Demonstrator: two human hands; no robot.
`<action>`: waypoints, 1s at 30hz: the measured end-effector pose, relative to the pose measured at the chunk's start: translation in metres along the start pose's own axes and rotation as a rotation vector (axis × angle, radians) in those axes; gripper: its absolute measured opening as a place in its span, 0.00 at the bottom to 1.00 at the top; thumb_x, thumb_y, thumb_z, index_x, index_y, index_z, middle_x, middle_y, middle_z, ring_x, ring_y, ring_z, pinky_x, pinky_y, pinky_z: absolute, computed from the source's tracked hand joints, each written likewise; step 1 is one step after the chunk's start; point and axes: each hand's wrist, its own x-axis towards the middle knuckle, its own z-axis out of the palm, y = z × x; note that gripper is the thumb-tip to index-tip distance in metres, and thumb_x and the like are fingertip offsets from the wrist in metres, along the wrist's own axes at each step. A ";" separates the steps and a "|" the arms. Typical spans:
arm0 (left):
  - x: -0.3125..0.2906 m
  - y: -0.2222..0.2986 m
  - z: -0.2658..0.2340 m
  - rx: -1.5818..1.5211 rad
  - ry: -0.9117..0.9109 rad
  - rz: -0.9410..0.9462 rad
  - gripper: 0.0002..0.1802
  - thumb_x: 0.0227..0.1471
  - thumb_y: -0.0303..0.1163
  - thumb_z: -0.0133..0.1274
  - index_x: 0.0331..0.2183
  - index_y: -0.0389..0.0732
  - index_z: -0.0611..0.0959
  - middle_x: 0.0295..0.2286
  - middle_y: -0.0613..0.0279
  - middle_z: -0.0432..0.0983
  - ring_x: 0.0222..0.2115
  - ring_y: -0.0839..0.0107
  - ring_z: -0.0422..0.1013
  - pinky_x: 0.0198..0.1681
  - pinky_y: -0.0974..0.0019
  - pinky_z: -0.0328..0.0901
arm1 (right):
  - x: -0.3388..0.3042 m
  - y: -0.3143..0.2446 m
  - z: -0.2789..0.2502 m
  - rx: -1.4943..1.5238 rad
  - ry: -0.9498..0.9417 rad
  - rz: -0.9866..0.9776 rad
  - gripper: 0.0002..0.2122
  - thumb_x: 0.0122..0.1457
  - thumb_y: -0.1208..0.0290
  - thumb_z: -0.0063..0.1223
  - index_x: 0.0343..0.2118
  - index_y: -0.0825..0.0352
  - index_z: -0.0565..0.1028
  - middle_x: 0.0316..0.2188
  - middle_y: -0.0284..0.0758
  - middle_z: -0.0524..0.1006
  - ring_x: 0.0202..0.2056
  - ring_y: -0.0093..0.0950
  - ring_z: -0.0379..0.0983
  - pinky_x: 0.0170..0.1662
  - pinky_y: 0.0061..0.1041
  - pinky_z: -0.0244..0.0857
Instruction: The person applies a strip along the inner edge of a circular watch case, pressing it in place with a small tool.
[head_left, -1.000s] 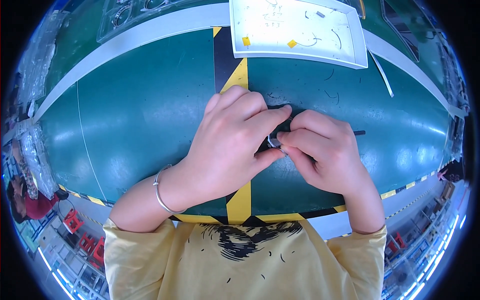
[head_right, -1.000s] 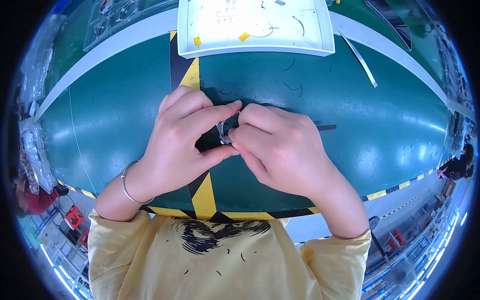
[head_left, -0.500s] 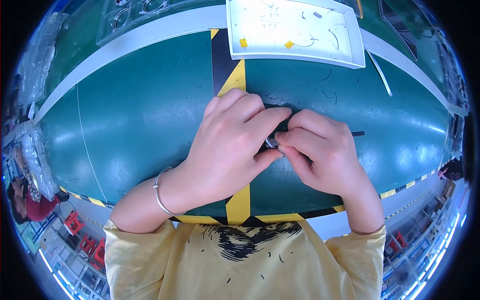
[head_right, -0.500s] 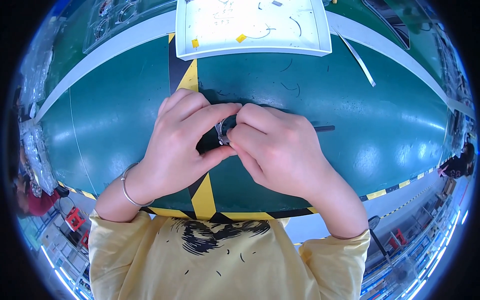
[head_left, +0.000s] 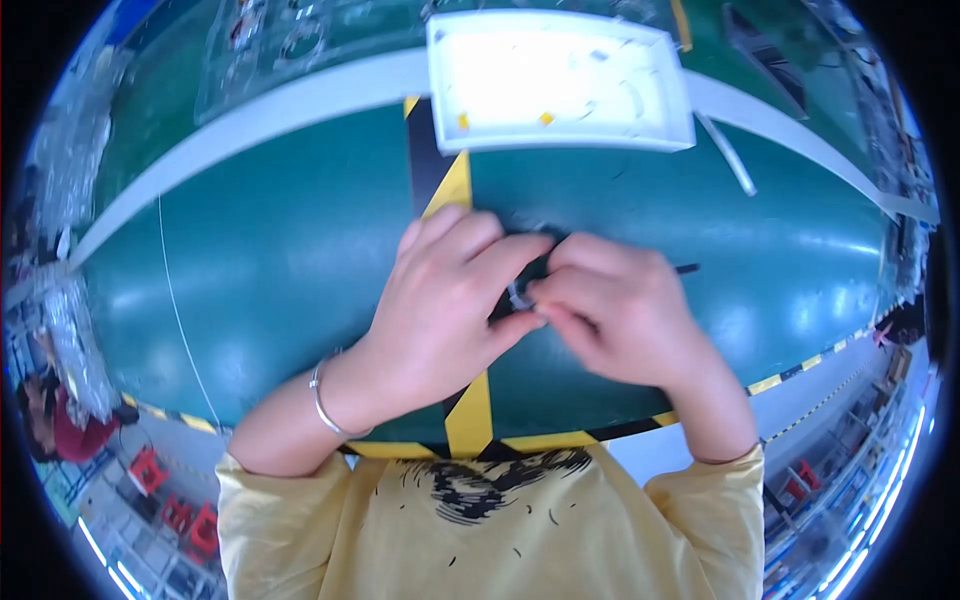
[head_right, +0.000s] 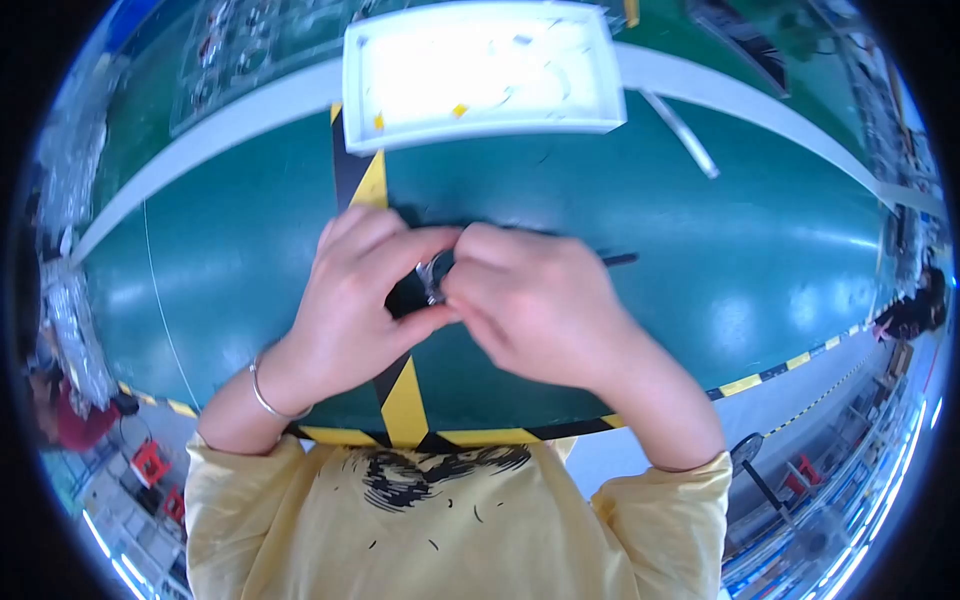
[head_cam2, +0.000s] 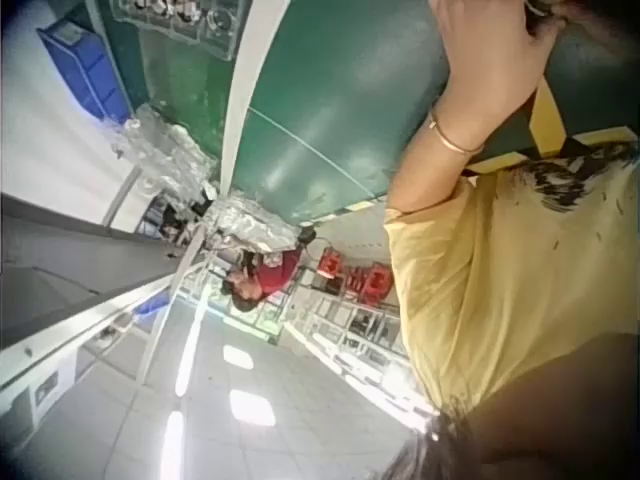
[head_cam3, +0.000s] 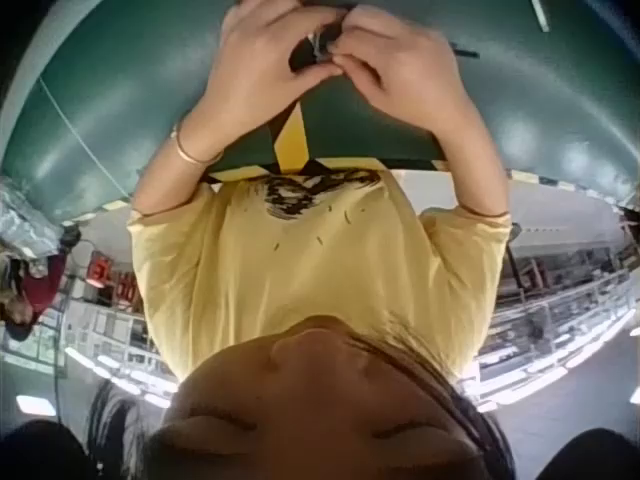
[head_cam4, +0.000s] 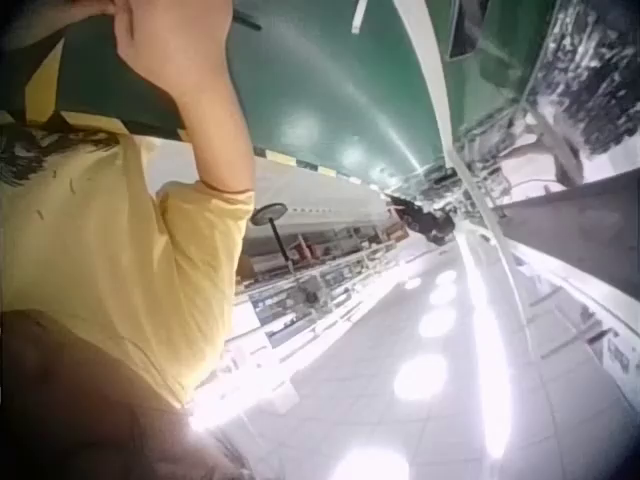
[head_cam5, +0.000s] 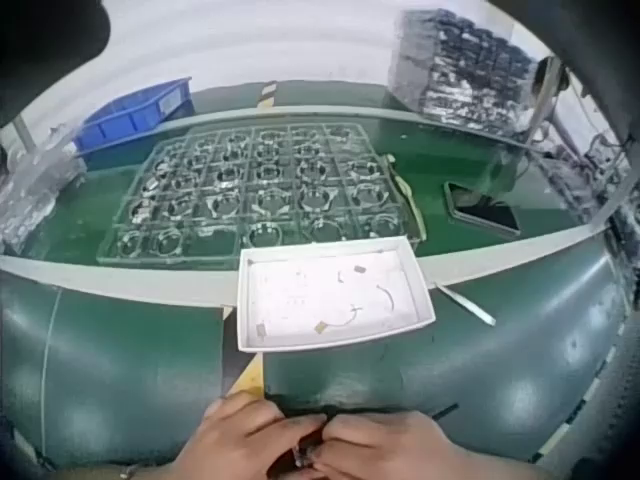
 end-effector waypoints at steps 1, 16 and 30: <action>0.003 0.002 -0.001 0.009 -0.033 -0.015 0.28 0.37 0.34 0.71 0.44 0.42 0.84 0.31 0.60 0.71 0.36 0.56 0.68 0.43 0.55 0.62 | 0.001 -0.001 -0.001 -0.030 0.047 -0.003 0.06 0.46 0.78 0.64 0.28 0.61 0.80 0.28 0.31 0.75 0.26 0.32 0.75 0.25 0.32 0.68; -0.007 0.015 0.001 0.076 -0.003 0.110 0.26 0.34 0.31 0.73 0.39 0.37 0.84 0.31 0.51 0.76 0.35 0.48 0.72 0.42 0.50 0.66 | -0.025 0.009 0.037 -0.061 0.120 -0.115 0.06 0.56 0.71 0.59 0.31 0.67 0.75 0.36 0.39 0.70 0.32 0.40 0.74 0.34 0.39 0.70; -0.003 0.014 -0.002 0.094 0.007 0.106 0.24 0.35 0.31 0.72 0.38 0.34 0.84 0.30 0.48 0.77 0.35 0.47 0.71 0.42 0.49 0.66 | -0.017 0.003 0.027 -0.053 0.048 -0.081 0.06 0.56 0.73 0.58 0.33 0.68 0.78 0.36 0.41 0.72 0.32 0.40 0.76 0.35 0.39 0.71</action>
